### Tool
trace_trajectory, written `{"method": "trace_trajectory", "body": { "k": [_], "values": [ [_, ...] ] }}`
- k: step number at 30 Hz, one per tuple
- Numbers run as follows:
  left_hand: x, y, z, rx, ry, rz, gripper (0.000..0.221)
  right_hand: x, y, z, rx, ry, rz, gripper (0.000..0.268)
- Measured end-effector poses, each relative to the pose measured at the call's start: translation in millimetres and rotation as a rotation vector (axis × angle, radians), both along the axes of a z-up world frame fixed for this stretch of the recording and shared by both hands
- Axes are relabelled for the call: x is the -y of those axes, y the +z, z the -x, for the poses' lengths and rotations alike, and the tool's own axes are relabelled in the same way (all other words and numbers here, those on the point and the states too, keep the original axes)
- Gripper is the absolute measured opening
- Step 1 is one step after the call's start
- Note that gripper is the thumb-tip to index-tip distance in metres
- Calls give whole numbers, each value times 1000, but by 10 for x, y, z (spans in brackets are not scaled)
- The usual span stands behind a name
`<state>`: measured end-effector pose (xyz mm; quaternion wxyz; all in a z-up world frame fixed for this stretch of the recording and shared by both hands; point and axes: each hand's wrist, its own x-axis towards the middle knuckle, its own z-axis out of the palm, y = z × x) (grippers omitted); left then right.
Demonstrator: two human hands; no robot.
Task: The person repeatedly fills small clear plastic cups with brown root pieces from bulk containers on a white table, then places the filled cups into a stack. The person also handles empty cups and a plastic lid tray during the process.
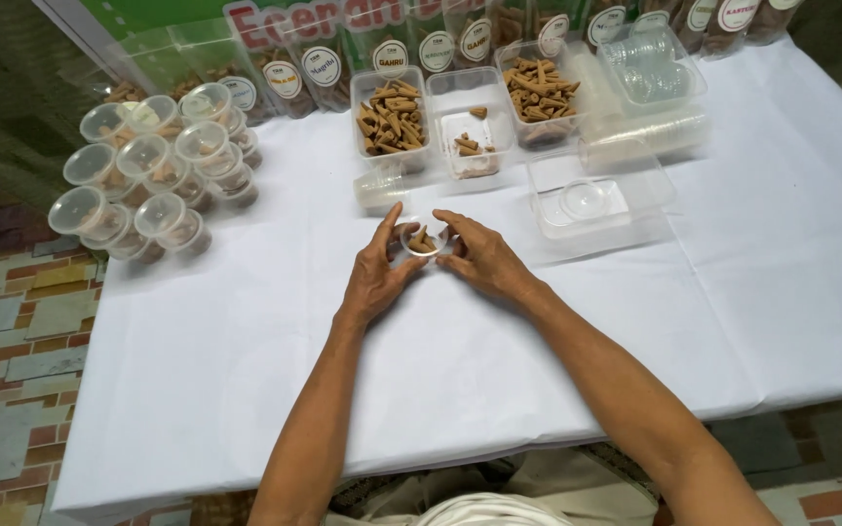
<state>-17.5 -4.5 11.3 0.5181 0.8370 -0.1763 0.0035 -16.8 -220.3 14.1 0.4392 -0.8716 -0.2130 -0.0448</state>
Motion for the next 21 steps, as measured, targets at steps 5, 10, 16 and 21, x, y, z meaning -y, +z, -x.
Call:
{"method": "trace_trajectory", "body": {
  "k": [5,10,16,21],
  "values": [
    [34,-84,-53,54,-23,-92,87,36,-46,-31,29,-14,-18,58],
    [46,-64,-52,52,-11,-137,84,44,-112,-29,30,-23,-13,59],
    [43,-29,-43,24,8,-158,80,118,265,91,-15,-31,107,64],
    [29,17,-15,-3,8,-145,78,776,622,-92,279,-363,299,21]
  ]
}}
